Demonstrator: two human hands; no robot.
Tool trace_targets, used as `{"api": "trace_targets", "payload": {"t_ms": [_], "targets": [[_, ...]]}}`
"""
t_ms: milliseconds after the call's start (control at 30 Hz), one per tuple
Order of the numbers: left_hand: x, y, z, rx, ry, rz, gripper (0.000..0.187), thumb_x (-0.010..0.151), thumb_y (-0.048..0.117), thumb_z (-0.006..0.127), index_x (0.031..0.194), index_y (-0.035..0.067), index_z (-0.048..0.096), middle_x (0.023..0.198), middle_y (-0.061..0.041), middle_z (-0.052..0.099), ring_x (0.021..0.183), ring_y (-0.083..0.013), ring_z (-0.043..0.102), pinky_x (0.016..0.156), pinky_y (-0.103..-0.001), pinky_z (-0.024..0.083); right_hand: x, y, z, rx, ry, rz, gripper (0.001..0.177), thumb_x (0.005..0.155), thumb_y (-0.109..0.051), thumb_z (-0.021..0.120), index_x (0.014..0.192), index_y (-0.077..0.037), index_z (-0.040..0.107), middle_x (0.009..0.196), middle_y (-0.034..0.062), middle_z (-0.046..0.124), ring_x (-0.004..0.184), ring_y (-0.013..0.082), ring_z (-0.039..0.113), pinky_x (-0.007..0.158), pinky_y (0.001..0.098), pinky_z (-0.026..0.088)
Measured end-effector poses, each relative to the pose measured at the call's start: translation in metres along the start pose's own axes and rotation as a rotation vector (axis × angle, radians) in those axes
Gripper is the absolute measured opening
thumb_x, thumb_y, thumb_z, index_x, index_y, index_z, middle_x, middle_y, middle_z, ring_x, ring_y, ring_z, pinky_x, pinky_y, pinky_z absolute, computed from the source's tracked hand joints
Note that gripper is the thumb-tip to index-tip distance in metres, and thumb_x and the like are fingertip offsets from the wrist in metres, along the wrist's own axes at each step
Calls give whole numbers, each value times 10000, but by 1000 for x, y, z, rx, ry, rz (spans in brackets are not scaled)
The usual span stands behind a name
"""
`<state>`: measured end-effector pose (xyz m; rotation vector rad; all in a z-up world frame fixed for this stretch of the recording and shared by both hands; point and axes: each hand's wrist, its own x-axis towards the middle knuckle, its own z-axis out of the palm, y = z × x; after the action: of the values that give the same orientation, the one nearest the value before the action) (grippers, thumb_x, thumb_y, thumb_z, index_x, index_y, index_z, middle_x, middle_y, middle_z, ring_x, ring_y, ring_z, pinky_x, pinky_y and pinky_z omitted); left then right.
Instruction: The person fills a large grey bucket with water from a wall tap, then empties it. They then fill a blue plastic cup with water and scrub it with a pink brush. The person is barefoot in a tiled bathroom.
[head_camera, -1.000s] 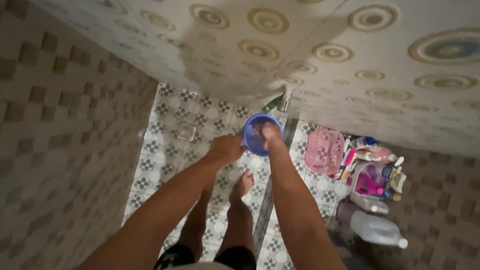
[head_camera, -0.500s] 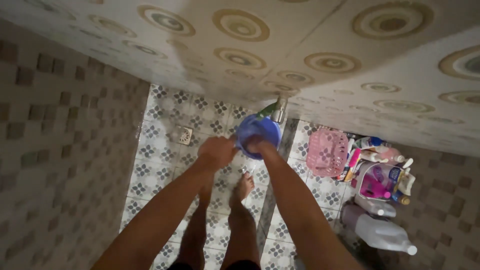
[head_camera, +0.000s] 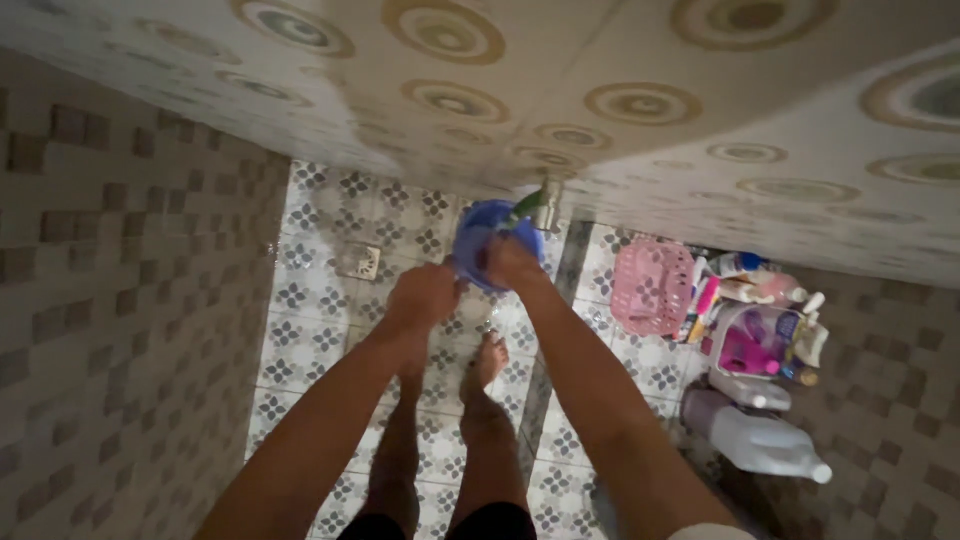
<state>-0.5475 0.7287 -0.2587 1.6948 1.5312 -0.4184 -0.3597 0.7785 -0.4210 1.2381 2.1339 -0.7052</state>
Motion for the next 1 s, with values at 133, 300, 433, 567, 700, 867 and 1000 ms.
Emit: {"api": "trace_targets", "payload": {"t_ms": [133, 300, 433, 567, 700, 867, 1000], "targets": [[31, -25, 37, -27, -2, -109, 429, 1022, 411, 425, 1233, 88, 612, 1032, -208, 756, 1024, -422, 740, 897, -576, 570, 0, -13, -28, 1547, 322, 208, 266, 877, -202, 663, 1131, -133, 695, 1071, 111, 743, 1035, 276, 722, 948, 464, 573], [-2, -10, 0, 30, 11, -136, 489, 1006, 458, 463, 1181, 59, 686, 993, -193, 774, 976, -413, 756, 863, -563, 584, -40, -19, -38, 2248, 435, 180, 258, 966, -49, 682, 1141, 137, 644, 1124, 311, 700, 1020, 391, 730, 932, 551, 587], [-9, -7, -9, 48, 65, -82, 462, 1030, 442, 438, 1225, 59, 607, 991, -208, 759, 944, -419, 758, 848, -580, 579, -63, 14, -45, 962, 499, 375, 276, 820, -347, 689, 1089, -326, 748, 972, 7, 762, 988, 262, 731, 894, 414, 583], [-13, -1, -13, 59, 83, -76, 403, 1016, 376, 501, 1205, 42, 625, 1017, -210, 746, 960, -430, 752, 820, -577, 590, -156, -2, -139, 1149, 641, 386, 412, 741, -432, 869, 1045, -201, 714, 824, 38, 726, 812, 201, 722, 776, 374, 582], [-26, 13, -17, 92, 115, -57, 346, 1019, 355, 516, 1170, 63, 623, 1063, -187, 748, 986, -403, 754, 866, -568, 587, -193, -14, -185, 1175, 651, 389, 747, 656, -510, 948, 1237, -151, 644, 963, 35, 747, 879, 170, 718, 834, 313, 588], [-4, 0, 21, 90, 85, -108, 320, 996, 220, 461, 1145, -5, 633, 1058, -202, 757, 1008, -384, 751, 840, -551, 596, -161, -37, -184, 861, 603, 516, 520, 891, -586, 652, 1024, -83, 645, 911, 141, 759, 964, 335, 741, 812, 473, 598], [-27, 6, 0, 30, 68, -143, 350, 1020, 224, 446, 1240, -4, 595, 1112, -219, 750, 1049, -396, 739, 891, -565, 581, -106, -38, -145, 78, 1220, 382, 258, 990, -269, 607, 924, -30, 678, 639, 154, 603, 571, 387, 708, 437, 449, 548]]}}
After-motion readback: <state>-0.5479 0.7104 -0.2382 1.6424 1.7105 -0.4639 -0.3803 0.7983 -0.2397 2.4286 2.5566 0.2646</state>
